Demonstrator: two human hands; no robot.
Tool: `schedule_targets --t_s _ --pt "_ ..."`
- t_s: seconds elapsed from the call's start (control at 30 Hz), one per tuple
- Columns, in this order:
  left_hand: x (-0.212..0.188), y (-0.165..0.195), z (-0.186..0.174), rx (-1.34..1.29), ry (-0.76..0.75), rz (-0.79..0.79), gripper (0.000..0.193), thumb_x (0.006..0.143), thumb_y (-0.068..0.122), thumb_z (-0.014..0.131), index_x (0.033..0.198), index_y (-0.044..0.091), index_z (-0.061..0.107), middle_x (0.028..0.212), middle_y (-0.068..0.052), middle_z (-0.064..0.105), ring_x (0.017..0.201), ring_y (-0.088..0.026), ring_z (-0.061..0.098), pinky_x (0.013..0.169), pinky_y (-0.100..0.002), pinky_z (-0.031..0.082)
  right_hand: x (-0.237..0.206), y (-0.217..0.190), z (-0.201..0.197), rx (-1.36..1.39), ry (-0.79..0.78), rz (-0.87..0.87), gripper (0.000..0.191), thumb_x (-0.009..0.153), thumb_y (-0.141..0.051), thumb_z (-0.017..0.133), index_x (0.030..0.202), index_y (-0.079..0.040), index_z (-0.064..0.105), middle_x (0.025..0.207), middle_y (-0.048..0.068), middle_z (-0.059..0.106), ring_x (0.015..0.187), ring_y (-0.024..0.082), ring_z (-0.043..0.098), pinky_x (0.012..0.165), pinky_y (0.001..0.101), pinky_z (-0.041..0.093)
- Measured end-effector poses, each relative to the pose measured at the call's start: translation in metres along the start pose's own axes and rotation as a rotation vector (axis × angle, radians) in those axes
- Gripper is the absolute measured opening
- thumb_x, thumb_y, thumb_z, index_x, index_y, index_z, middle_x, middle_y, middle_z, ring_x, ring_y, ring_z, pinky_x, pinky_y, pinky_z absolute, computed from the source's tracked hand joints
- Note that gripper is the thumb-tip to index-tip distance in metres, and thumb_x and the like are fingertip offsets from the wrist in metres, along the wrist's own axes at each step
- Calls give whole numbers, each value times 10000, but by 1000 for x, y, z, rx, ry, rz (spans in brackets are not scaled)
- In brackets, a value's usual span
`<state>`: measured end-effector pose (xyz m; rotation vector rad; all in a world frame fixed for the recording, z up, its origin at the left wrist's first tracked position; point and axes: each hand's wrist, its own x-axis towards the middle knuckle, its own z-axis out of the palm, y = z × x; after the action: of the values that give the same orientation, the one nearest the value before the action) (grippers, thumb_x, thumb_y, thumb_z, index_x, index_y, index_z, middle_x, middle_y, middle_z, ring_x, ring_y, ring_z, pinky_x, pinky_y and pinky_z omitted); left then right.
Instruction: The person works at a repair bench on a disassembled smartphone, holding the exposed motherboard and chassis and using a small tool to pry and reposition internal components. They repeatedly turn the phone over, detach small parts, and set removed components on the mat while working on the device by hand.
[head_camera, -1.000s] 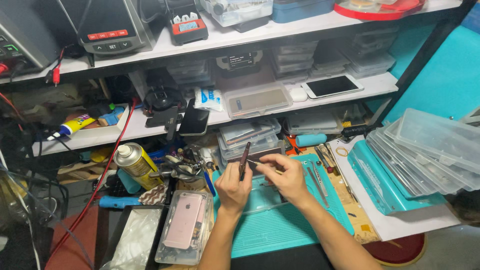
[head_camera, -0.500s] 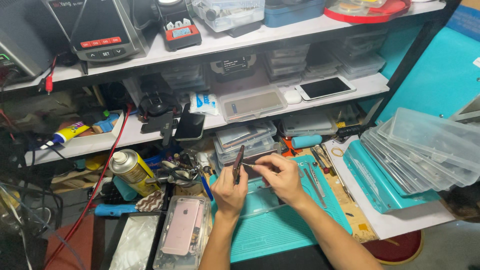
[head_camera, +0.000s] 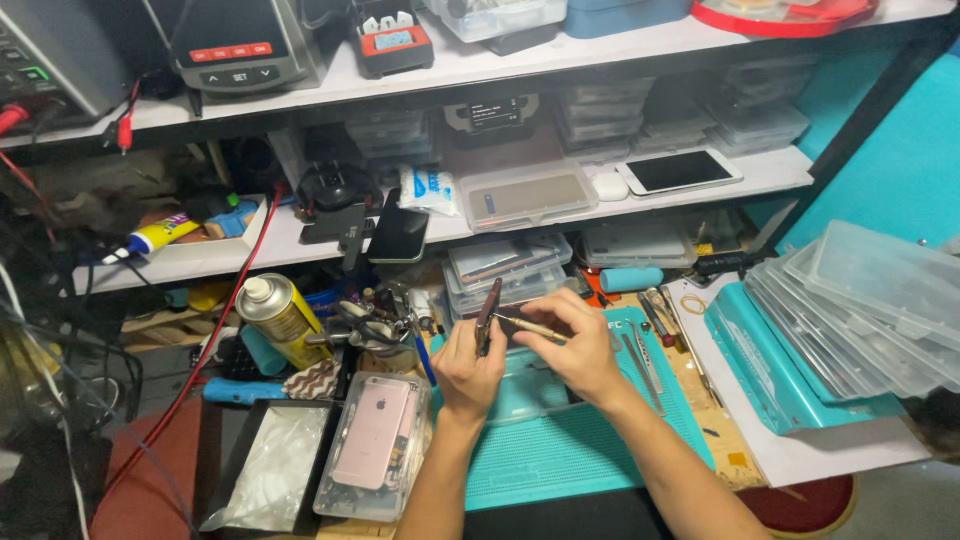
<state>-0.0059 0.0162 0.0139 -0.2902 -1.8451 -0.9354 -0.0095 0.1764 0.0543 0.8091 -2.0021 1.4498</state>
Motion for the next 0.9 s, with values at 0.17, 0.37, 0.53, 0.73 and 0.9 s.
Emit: schedule_targets --t_s 0.17,0.37,0.53,0.73,0.9 --pt "1 -2 2 -3 1 6 136 867 57 767 878 41 632 765 -99 642 636 -288 666 571 -382 503 4 -4 3 3 2 399 171 797 -55 828 954 -6 781 764 40 676 579 105 640 480 273 504" --pt "1 -3 2 -36 9 3 125 873 48 756 887 38 633 769 -92 644 638 -281 671 575 -375 511 6 -11 1 -119 -15 170 208 786 -63 836 981 -7 792 769 51 681 660 123 617 573 274 460" --pt "1 -9 2 -18 -13 -62 176 871 79 786 858 32 617 731 -103 633 605 -278 650 557 -375 490 5 -14 -1 -154 -16 111 185 814 -69 808 986 -5 784 768 55 689 650 116 611 576 261 456" --pt "6 -17 -2 -747 22 -647 180 925 57 730 1086 2 670 958 -40 741 827 -110 679 749 -275 556 -3 8 -12 208 65 348 194 938 -84 678 1103 2 736 864 18 721 724 78 667 672 237 541" --pt "7 -15 -2 -1120 -113 -782 268 919 18 697 1183 -1 652 1061 -58 731 916 -120 689 824 -283 561 -3 33 -12 410 -68 491 214 954 -71 725 1134 43 726 957 25 676 886 61 609 807 243 489"
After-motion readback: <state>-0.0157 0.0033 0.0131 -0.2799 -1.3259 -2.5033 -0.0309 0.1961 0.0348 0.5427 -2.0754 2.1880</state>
